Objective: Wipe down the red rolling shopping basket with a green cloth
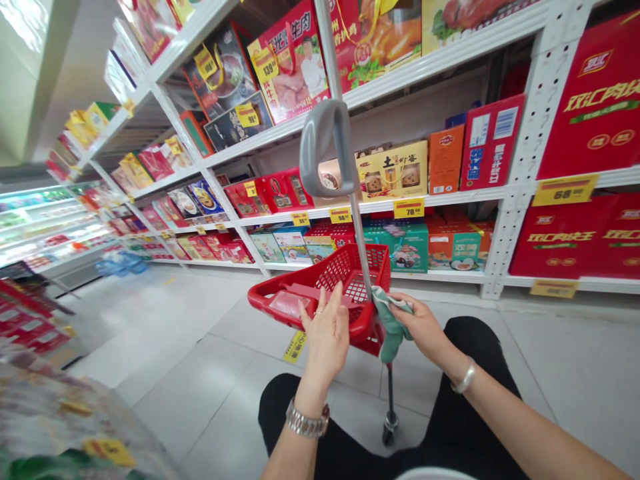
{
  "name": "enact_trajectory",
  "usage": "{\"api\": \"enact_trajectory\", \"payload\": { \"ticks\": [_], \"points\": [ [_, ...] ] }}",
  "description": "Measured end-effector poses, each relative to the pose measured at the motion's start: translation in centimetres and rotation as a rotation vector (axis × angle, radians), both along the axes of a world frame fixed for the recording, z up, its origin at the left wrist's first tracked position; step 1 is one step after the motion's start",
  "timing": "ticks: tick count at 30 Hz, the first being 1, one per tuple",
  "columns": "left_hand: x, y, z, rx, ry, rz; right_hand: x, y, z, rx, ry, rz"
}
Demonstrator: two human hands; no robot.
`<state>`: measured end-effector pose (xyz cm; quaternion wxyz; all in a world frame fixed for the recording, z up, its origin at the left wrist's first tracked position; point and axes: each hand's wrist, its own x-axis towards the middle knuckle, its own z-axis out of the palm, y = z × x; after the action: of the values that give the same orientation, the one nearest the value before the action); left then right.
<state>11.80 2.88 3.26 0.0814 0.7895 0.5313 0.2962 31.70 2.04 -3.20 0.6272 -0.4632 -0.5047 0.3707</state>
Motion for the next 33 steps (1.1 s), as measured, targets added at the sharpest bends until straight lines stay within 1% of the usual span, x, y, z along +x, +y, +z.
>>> {"api": "enact_trajectory", "payload": {
  "ticks": [1, 2, 3, 4, 5, 6, 7, 8, 9, 10, 12, 14, 16, 19, 22, 25, 26, 28, 31, 33],
  "points": [
    [-0.1, 0.2, 0.1, -0.012, -0.045, -0.049, -0.1, -1.0, 0.7, 0.022, -0.004, -0.013],
    [-0.4, 0.5, 0.4, -0.009, -0.099, -0.084, -0.2, -1.8, 1.6, 0.079, -0.036, -0.030],
    [-0.8, 1.0, 0.7, 0.011, -0.144, -0.097, -0.4, -2.5, 2.4, 0.165, -0.095, -0.046],
    [-1.4, 1.7, 1.1, 0.049, -0.172, -0.081, -0.8, -2.9, 3.3, 0.260, -0.175, -0.056],
    [-2.1, 2.6, 1.6, 0.094, -0.183, -0.034, -1.3, -3.0, 4.1, 0.347, -0.269, -0.060],
    [-3.0, 3.7, 2.0, 0.144, -0.145, 0.037, -1.8, -2.8, 4.7, 0.416, -0.371, -0.058],
    [-4.0, 4.9, 2.4, 0.177, -0.104, 0.137, -2.4, -2.3, 5.2, 0.460, -0.480, -0.056],
    [-4.9, 6.1, 2.7, 0.161, -0.056, 0.231, -3.0, -1.6, 5.5, 0.480, -0.592, -0.061],
    [-5.9, 7.4, 2.8, 0.104, -0.001, 0.303, -3.5, -0.8, 5.7, 0.475, -0.701, -0.074],
    [-6.7, 8.4, 2.8, 0.035, 0.055, 0.336, -4.0, 0.0, 5.7, 0.451, -0.799, -0.091],
    [-7.8, 10.0, 2.6, -0.043, 0.164, 0.341, -4.6, 1.4, 5.6, 0.388, -0.933, -0.126],
    [-8.0, 10.5, 2.2, -0.033, 0.265, 0.316, -4.5, 2.5, 5.4, 0.343, -0.986, -0.152],
    [-7.5, 10.2, 1.8, 0.017, 0.341, 0.313, -3.6, 3.2, 5.3, 0.322, -1.012, -0.179],
    [-5.9, 8.8, 1.3, 0.093, 0.400, 0.318, -1.2, 4.1, 5.0, 0.288, -1.046, -0.278],
    [-4.6, 7.1, 0.9, 0.155, 0.409, 0.251, 2.0, 5.0, 4.6, 0.246, -1.046, -0.390],
    [-4.3, 5.9, 0.7, 0.154, 0.351, 0.122, 5.5, 5.9, 4.3, 0.179, -1.038, -0.475],
    [-4.4, 5.7, 0.8, 0.141, 0.326, 0.106, 6.5, 6.2, 4.3, 0.155, -1.036, -0.495],
    [-4.5, 5.3, 0.9, 0.097, 0.298, 0.117, 8.1, 6.8, 4.4, 0.128, -1.031, -0.514],
    [-4.0, 4.4, 1.1, 0.047, 0.320, 0.105, 8.6, 7.3, 4.5, 0.170, -1.031, -0.503],
    [-3.4, 3.8, 1.0, 0.067, 0.334, 0.080, 7.5, 7.2, 4.6, 0.230, -1.021, -0.476]
  ]
}}
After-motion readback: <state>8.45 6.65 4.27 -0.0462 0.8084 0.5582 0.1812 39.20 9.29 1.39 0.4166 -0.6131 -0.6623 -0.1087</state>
